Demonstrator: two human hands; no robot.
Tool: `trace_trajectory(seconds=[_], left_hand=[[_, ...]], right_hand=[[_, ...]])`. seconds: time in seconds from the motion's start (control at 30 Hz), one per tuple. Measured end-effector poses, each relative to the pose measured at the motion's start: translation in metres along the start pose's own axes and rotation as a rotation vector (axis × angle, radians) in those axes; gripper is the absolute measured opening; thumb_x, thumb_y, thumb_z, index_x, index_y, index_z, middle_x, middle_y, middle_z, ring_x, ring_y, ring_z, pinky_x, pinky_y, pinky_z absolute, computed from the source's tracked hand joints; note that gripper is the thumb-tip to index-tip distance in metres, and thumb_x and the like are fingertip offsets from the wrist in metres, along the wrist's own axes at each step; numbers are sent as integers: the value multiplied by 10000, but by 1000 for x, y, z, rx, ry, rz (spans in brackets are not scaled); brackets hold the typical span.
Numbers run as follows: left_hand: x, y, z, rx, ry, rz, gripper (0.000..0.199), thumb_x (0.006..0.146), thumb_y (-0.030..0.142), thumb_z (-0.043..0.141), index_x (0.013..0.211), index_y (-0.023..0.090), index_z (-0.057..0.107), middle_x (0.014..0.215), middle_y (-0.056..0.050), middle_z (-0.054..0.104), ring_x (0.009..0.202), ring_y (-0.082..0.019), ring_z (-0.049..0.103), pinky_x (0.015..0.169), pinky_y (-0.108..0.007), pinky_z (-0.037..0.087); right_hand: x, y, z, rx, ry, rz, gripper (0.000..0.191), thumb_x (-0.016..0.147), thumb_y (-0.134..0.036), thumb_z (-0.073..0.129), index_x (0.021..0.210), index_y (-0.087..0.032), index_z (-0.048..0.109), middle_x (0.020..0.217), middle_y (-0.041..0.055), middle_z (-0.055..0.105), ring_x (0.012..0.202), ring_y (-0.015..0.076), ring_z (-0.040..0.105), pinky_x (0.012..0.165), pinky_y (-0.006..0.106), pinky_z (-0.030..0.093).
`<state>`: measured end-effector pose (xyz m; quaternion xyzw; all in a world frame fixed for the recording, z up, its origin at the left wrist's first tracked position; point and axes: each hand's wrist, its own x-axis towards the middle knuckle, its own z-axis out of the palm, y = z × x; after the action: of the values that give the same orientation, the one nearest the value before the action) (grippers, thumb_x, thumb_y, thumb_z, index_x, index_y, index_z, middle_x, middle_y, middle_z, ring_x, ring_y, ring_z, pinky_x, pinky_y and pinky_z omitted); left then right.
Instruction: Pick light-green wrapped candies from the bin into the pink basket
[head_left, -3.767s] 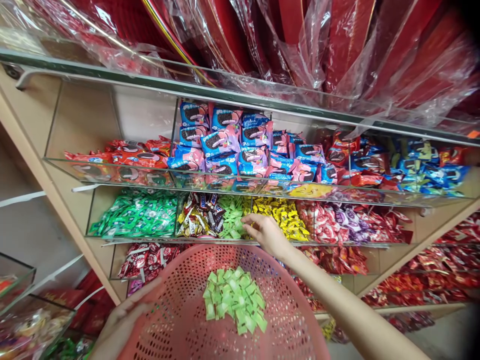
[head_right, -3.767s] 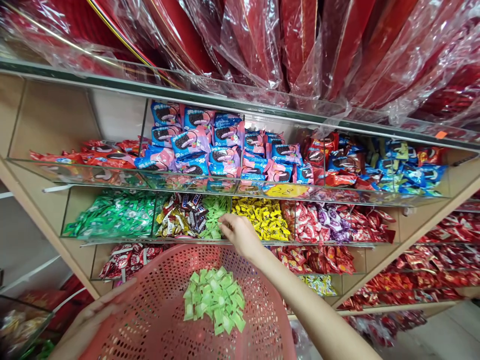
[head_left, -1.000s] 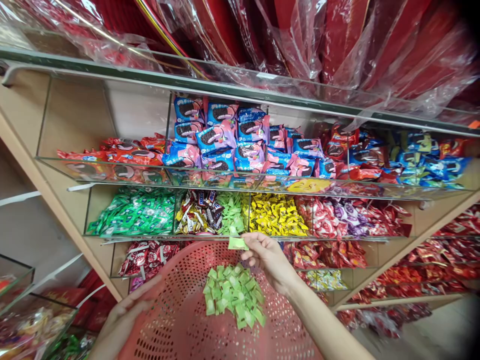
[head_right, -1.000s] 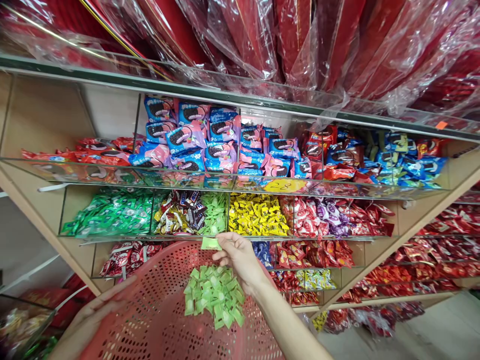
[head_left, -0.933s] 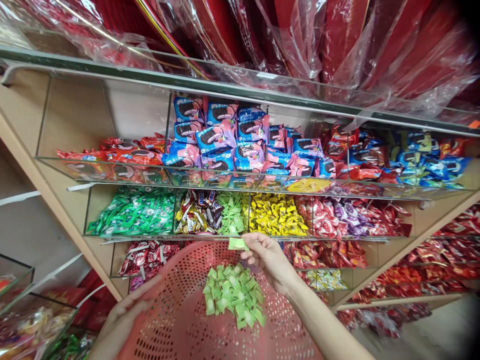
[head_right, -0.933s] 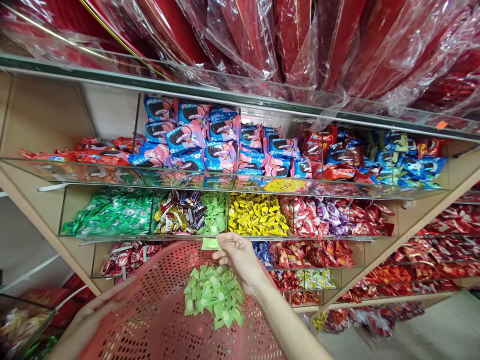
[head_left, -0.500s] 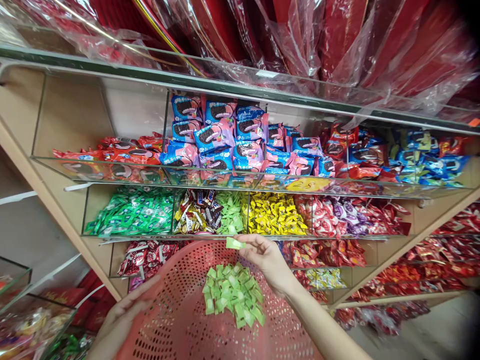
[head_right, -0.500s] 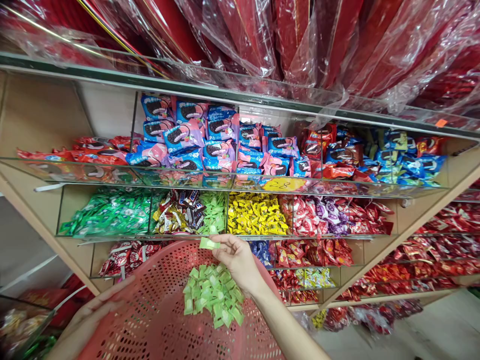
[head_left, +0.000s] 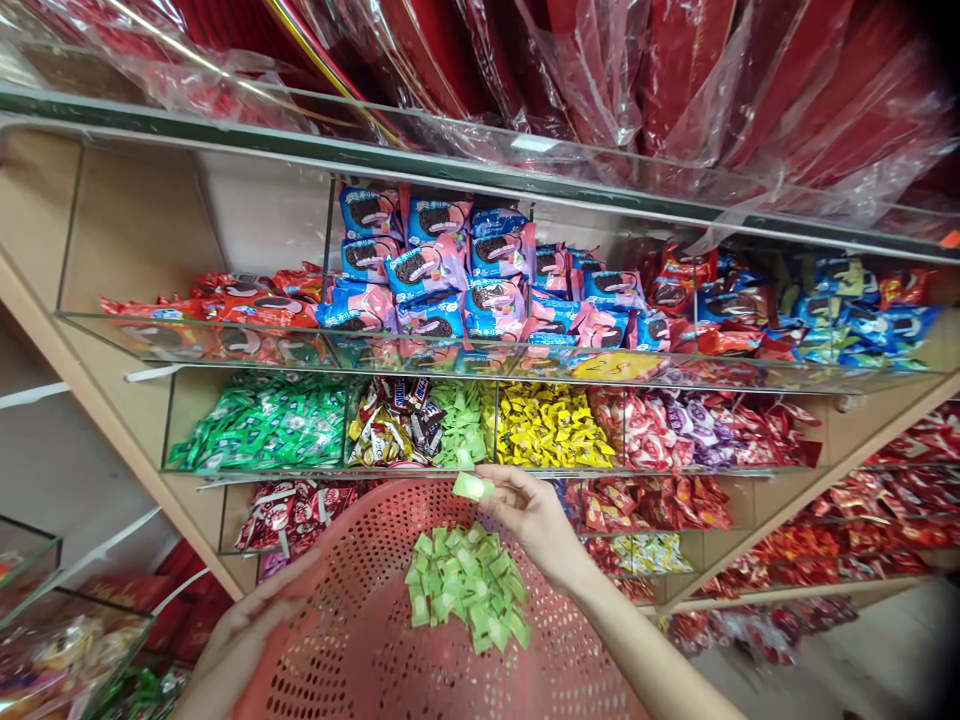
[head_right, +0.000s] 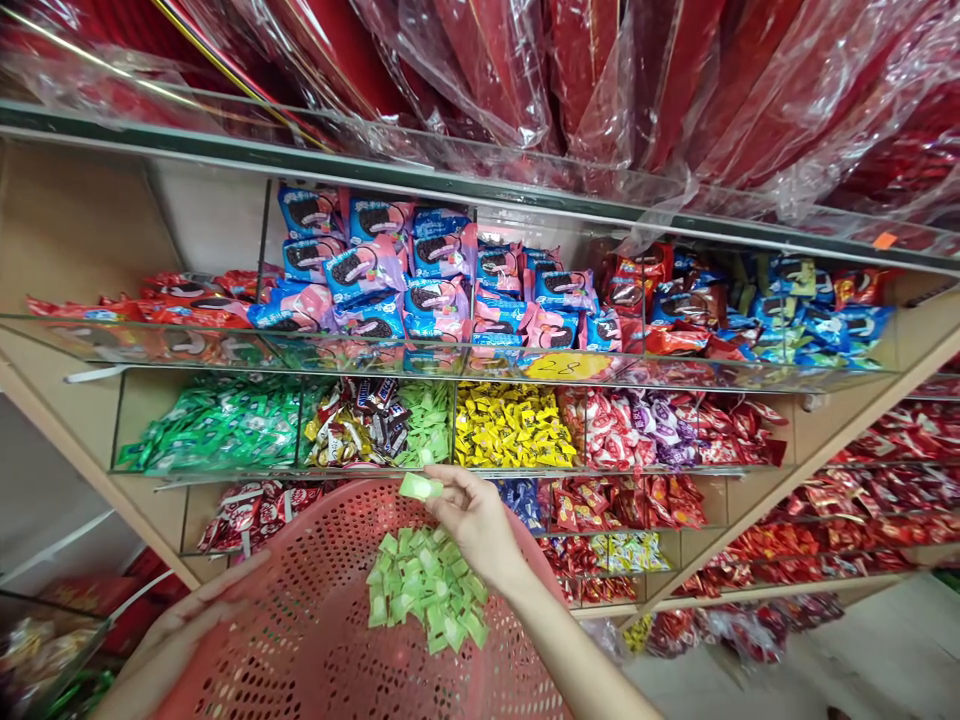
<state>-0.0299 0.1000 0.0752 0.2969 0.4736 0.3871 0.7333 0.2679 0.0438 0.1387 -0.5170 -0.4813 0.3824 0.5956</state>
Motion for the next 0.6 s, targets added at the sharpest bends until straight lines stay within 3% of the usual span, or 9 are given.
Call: trace_trajectory(seconds=[0.17, 0.27, 0.43, 0.6], left_hand=[[1, 1, 1, -22, -1, -6, 927, 656, 142, 701, 1416, 367, 221, 1058, -22, 700, 1020, -286, 611, 787, -388, 527], [4, 0, -1, -32, -2, 1, 939, 628, 153, 727, 1412, 348, 250, 1108, -33, 679, 1043, -277, 598, 817, -362, 514], [10, -2, -7, 3, -7, 15, 911, 633, 173, 738, 1407, 324, 283, 1132, -35, 670, 1107, -224, 556, 886, -276, 461], [6, -2, -4, -20, -5, -3, 931, 633, 122, 721, 1412, 339, 260, 1092, -43, 689, 1056, -263, 590, 866, -365, 483]], right_hand=[[0, 11, -4, -39, -59, 66, 294, 690, -293, 652, 962, -189, 619, 645, -20, 617, 574, 126, 552, 556, 263, 405], [-1, 20, -8, -191, -74, 63, 267, 709, -307, 610, 923, -148, 622, 637, 0, 616, 553, 133, 547, 522, 255, 402], [3, 14, -13, -582, 26, -151, 200, 761, -243, 551, 904, -143, 650, 802, 58, 657, 697, 165, 579, 652, 295, 448], [19, -19, 0, -932, 22, -315, 189, 822, -168, 490, 907, -166, 659, 799, 43, 648, 719, 157, 580, 666, 263, 430]])
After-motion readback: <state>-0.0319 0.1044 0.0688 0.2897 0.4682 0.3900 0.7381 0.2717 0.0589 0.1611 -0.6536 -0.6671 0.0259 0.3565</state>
